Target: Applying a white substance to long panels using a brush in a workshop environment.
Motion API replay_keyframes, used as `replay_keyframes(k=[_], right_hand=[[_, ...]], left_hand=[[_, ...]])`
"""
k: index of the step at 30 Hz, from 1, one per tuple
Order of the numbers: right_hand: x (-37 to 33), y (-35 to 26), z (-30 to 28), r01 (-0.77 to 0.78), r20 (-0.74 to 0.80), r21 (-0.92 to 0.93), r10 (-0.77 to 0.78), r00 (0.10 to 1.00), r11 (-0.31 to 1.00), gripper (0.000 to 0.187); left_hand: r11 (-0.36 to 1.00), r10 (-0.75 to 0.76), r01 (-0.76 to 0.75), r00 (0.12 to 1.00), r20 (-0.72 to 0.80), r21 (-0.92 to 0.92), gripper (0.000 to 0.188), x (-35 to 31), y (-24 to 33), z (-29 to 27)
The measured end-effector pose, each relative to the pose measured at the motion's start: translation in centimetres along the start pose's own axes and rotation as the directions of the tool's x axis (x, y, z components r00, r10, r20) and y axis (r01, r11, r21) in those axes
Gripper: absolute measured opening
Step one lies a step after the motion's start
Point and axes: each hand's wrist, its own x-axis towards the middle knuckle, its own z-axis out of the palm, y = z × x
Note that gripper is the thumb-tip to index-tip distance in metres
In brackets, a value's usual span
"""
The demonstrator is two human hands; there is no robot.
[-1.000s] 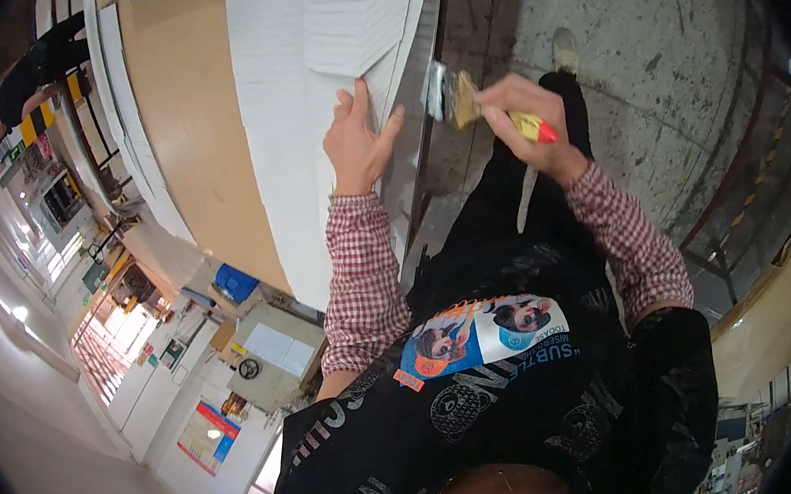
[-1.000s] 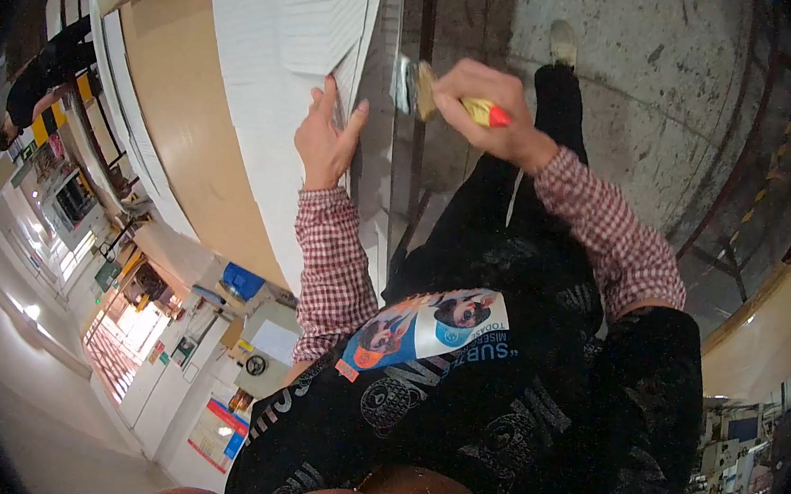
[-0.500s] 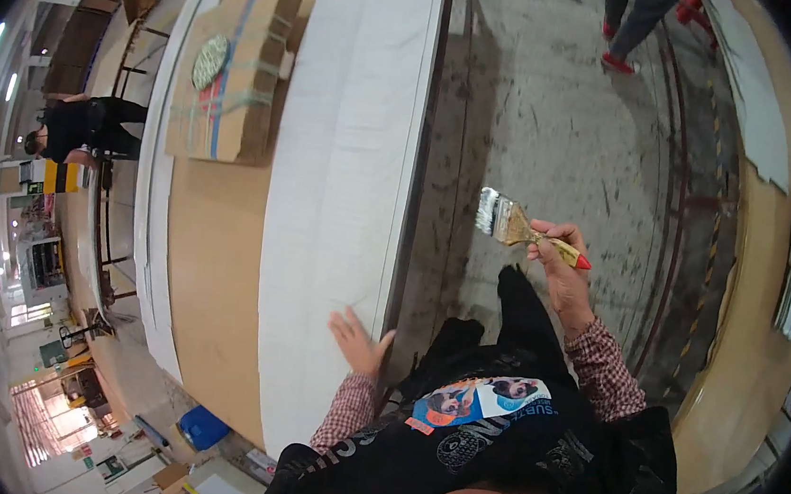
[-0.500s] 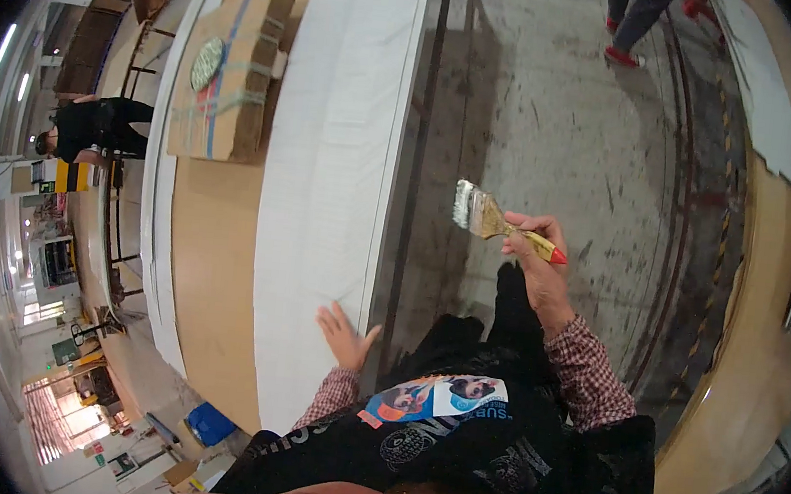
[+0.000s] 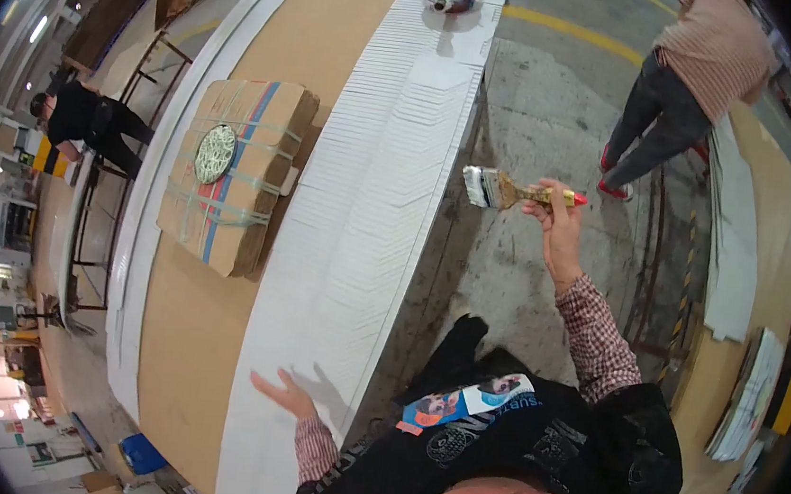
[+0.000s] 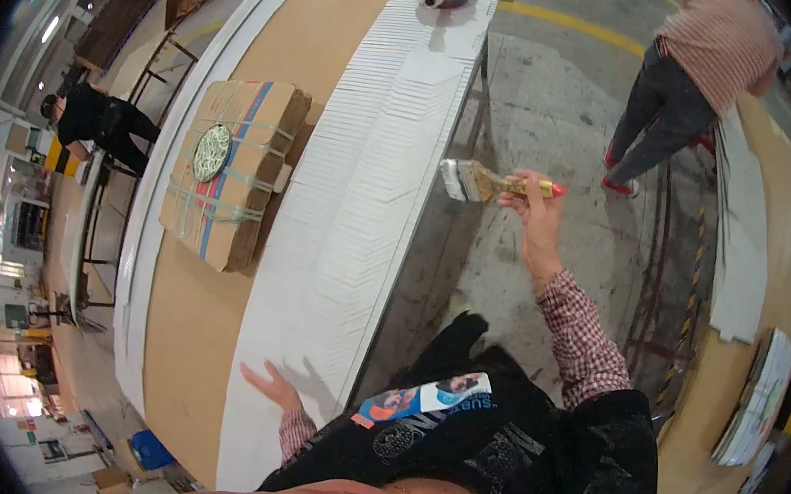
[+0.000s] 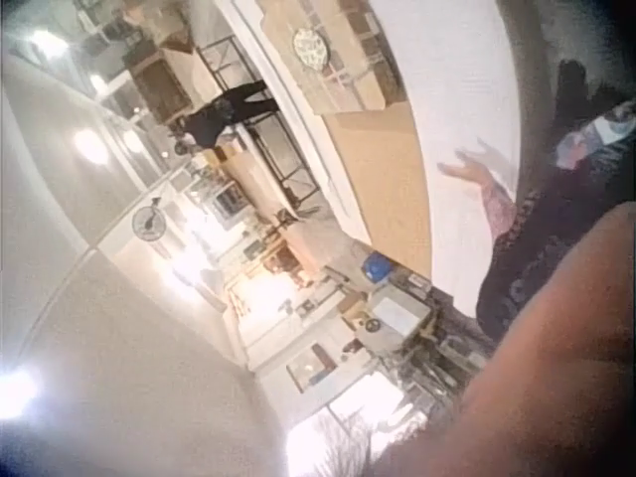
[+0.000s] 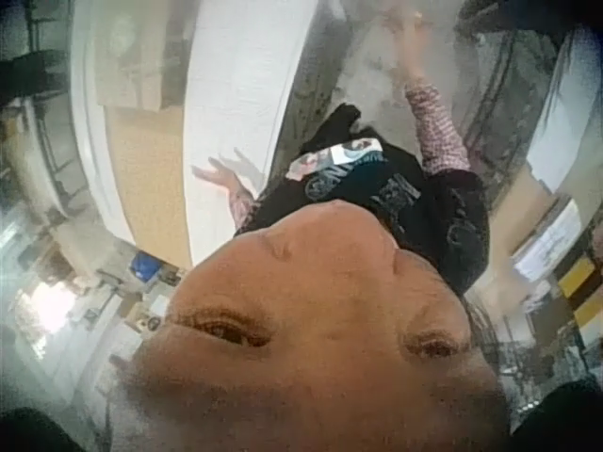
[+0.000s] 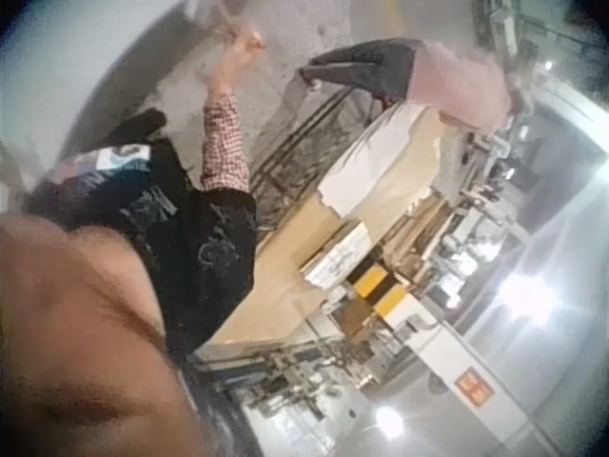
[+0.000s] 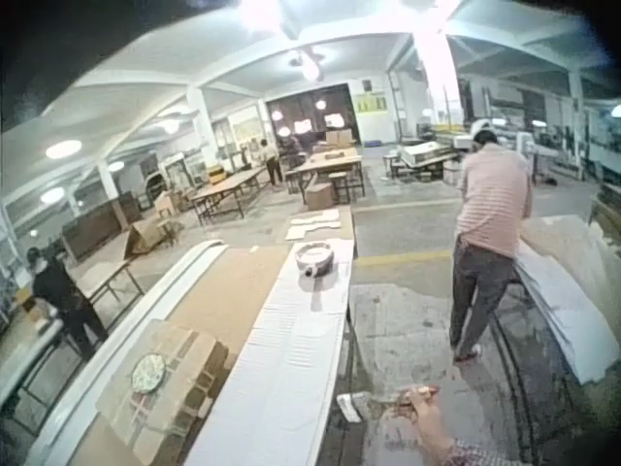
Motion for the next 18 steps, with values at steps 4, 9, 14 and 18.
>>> replay_keyframes(k=[4, 9, 14, 18], right_hand=[[10.9, -1.7, 1.9, 0.049, 0.019, -0.063, -0.048, 0.999, 0.997, 0.028], [29.8, -5.1, 5.9, 0.3, 0.135, -0.204, -0.277, 0.951, 0.932, 0.02], [51.2, -4.1, 12.2, 0.42, 0.3, -0.382, -0.32, 0.899, 0.823, 0.026], [63.3, 1.0, 14.6, 0.457, 0.359, -0.572, -0.292, 0.886, 0.682, 0.032]], left_hand=[[0.953, 0.03, -0.004, 0.996, 0.083, -0.304, 0.062, 3.8, 11.2, 10.8], [0.911, 0.192, -0.083, 0.952, 0.239, -0.405, 0.063, 3.9, 22.5, 18.6], [0.974, 0.034, 0.007, 0.984, 0.177, -0.228, 0.061, 2.6, 25.8, 21.4], [0.89, -0.38, 0.375, 0.925, 0.032, -0.259, 0.059, 0.6, 27.7, 21.9]])
